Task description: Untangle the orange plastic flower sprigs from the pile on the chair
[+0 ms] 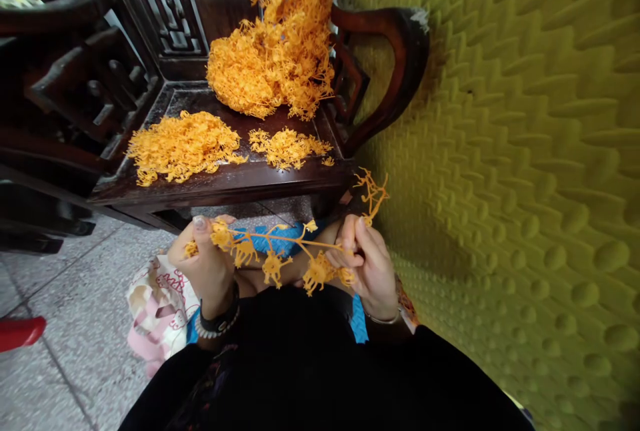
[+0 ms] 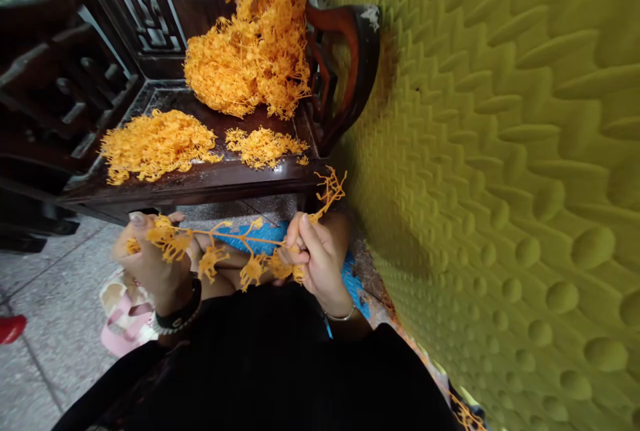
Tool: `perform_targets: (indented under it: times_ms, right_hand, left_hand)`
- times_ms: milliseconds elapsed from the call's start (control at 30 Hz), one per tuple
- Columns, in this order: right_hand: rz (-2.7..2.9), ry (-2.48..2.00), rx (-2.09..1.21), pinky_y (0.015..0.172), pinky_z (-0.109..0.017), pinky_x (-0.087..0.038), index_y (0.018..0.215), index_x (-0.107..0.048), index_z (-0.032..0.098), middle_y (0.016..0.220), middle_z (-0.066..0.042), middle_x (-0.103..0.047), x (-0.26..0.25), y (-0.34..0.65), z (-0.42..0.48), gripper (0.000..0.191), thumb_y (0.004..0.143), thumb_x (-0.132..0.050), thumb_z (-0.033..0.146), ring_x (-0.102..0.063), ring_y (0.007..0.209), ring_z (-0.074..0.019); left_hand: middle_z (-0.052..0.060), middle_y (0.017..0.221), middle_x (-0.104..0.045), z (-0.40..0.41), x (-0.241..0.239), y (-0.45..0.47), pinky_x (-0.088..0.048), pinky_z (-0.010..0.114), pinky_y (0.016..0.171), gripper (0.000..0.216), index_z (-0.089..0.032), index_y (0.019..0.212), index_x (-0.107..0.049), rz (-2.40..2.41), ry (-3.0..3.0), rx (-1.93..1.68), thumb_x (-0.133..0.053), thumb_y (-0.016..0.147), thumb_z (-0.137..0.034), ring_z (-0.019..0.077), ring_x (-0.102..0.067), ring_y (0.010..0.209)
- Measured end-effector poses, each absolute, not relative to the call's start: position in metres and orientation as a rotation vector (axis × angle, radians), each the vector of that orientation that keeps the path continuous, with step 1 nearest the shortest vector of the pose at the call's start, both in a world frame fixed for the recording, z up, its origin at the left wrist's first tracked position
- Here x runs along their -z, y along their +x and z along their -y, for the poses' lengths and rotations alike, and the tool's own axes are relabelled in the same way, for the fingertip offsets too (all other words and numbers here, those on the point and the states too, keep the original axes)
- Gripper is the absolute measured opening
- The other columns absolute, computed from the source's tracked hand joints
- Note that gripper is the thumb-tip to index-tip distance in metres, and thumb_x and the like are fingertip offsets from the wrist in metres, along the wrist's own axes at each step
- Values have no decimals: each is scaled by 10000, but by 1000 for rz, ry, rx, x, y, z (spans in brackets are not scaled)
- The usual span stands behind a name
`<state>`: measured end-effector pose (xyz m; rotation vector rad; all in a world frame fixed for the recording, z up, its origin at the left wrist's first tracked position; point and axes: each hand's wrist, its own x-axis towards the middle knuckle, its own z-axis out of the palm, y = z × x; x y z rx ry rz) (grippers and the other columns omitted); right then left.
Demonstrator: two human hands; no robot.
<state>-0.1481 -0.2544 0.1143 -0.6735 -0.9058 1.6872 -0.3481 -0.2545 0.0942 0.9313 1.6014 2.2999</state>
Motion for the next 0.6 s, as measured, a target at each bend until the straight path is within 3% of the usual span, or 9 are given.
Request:
perform_targets:
  times_ms: [133,167,300,433,500,600]
  right_hand:
    - [749,-711,-1421,406,-171,-281,574,-372,201,423,107,-136,-124,-117,253,475,841,-637,491,-116,380,-60]
    - [727,-713,-1358,414,-170,-293,576,-374,201,420,106,-137,-125,-110,253,473,842,-637,491,-115,380,-62]
    - [769,-694,-1466,426,-171,-294,584,-396,200,414,106,-155,-122,-109,247,452,882,-584,485,-118,373,-58]
    - [737,-578,-1622,378,-164,-229,588,-337,207,406,112,-119,-116,-128,231,467,888,-568,480,-70,360,-59]
    - [707,-508,-1685,376,-161,-222,597,-321,208,409,114,-118,-115,-133,225,458,896,-560,459,-58,360,-59]
    - [660,-456,-1754,384,-162,-239,612,-309,210,418,117,-115,-113,-133,221,439,910,-545,431,-48,364,-63]
  left_hand:
    - [-82,517,-234,263,-93,-405,-448,177,493,399,-177,592,-268,-1498,768,-2513,-450,921,-310,14,-271,383]
    - [-75,542,-261,268,-92,-418,-493,192,581,373,-174,617,-305,-1522,776,-2473,-392,959,-293,10,-323,409]
    - [-65,613,-508,277,-84,-424,-571,277,639,358,-214,736,-511,-1533,739,-2387,-305,1000,-342,60,-551,520]
    - [13,784,-679,262,-73,-373,-591,309,766,294,-165,867,-654,-1211,667,-2055,-492,936,-401,126,-663,734]
    - [50,886,-695,253,-68,-350,-579,290,780,248,-150,957,-676,-1073,619,-1856,-601,872,-370,134,-669,786]
    - [-12,691,-607,246,-63,-328,-561,234,676,174,-165,913,-683,-900,527,-1614,-665,801,-296,86,-590,593]
